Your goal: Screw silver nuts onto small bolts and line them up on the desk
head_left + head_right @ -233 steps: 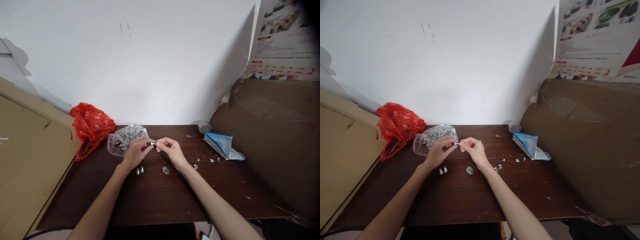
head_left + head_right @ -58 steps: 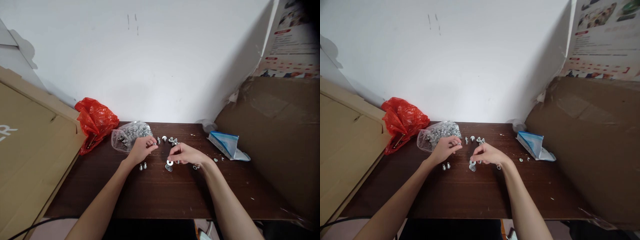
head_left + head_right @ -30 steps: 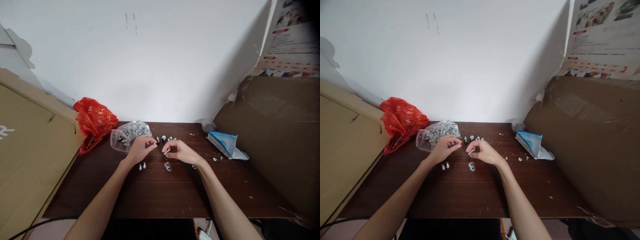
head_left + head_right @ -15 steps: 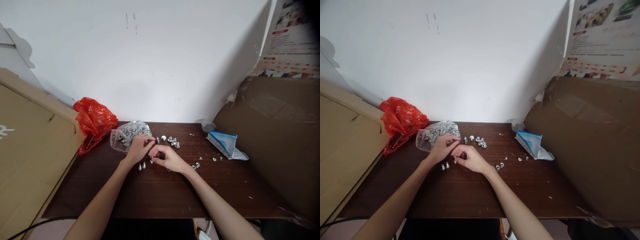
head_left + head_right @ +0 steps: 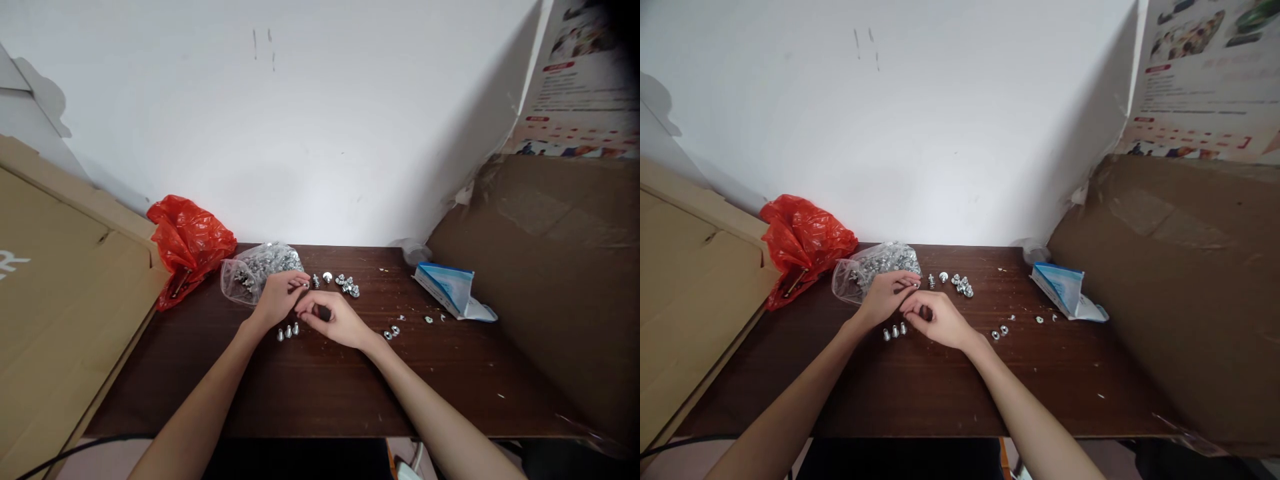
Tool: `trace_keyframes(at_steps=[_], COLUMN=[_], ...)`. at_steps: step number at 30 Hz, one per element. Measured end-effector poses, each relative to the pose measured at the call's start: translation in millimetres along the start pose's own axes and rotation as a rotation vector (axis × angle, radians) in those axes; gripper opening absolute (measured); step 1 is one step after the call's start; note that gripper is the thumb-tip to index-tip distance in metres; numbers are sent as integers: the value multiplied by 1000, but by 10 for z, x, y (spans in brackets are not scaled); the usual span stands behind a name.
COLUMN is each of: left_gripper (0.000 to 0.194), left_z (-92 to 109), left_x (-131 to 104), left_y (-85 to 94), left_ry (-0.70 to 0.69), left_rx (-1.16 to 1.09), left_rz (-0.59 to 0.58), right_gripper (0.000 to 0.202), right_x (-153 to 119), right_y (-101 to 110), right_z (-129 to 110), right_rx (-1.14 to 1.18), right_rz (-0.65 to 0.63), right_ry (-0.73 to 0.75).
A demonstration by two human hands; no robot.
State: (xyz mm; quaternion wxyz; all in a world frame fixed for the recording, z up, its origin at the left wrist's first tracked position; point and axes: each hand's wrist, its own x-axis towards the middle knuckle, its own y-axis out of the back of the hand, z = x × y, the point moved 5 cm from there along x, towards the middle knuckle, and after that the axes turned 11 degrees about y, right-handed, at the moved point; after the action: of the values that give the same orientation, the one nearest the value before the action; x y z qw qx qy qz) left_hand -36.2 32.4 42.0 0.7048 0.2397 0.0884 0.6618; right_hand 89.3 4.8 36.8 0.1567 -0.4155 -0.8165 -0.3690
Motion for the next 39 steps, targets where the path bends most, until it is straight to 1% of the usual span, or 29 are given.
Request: trace_keyframes(at_steps=[2, 3, 4, 7, 11, 14, 20, 25, 29, 31, 35, 37, 39], left_gripper=[18, 20, 21, 19, 15, 19, 33, 27, 25, 23, 17, 17, 17], left_z=[-24, -36, -45, -67, -110, -118, -41, 2, 10, 0, -34, -45, -53], left_x=[5, 6, 5, 0, -4, -6, -34, -48, -51, -39, -8, 2, 9], left_y=[-22, -38, -57, -112, -162, -182, -195, -201, -215, -191, -122, -107, -101], left_ry=[25, 43, 61, 113, 191, 224, 242, 171, 165, 189, 235, 237, 228], left_rx=[-70, -109, -144, -230, -313, -352, -388, -307, -330, -322, -293, -287, -288], left_rz=[-37, -63, -91, -155, -175, -200, -309, -333, -382, -345, -223, -197, -185], right_gripper=[17, 19, 20, 21, 20, 16, 8, 11, 15, 17, 17, 18, 16], right_x=[-5, -9, -13, -23, -39, -43, -71, -80, -119, -166, -305, -380, -450], right_y=[122, 168, 199, 210, 183, 206, 398, 443, 590, 693, 847, 888, 924], right_z=[32, 49, 66, 109, 165, 197, 236, 256, 291, 326, 415, 464, 511], right_rx=[-95, -141, -183, -270, -304, -322, -352, -306, -308, -325, -363, -359, -360], right_rz=[105, 133, 138, 89, 86, 98, 146, 107, 126, 82, -93, -169, -215], right_ry=[-8, -10, -8, 17, 6, -30, -145, -170, -219, -286, -432, -498, -568])
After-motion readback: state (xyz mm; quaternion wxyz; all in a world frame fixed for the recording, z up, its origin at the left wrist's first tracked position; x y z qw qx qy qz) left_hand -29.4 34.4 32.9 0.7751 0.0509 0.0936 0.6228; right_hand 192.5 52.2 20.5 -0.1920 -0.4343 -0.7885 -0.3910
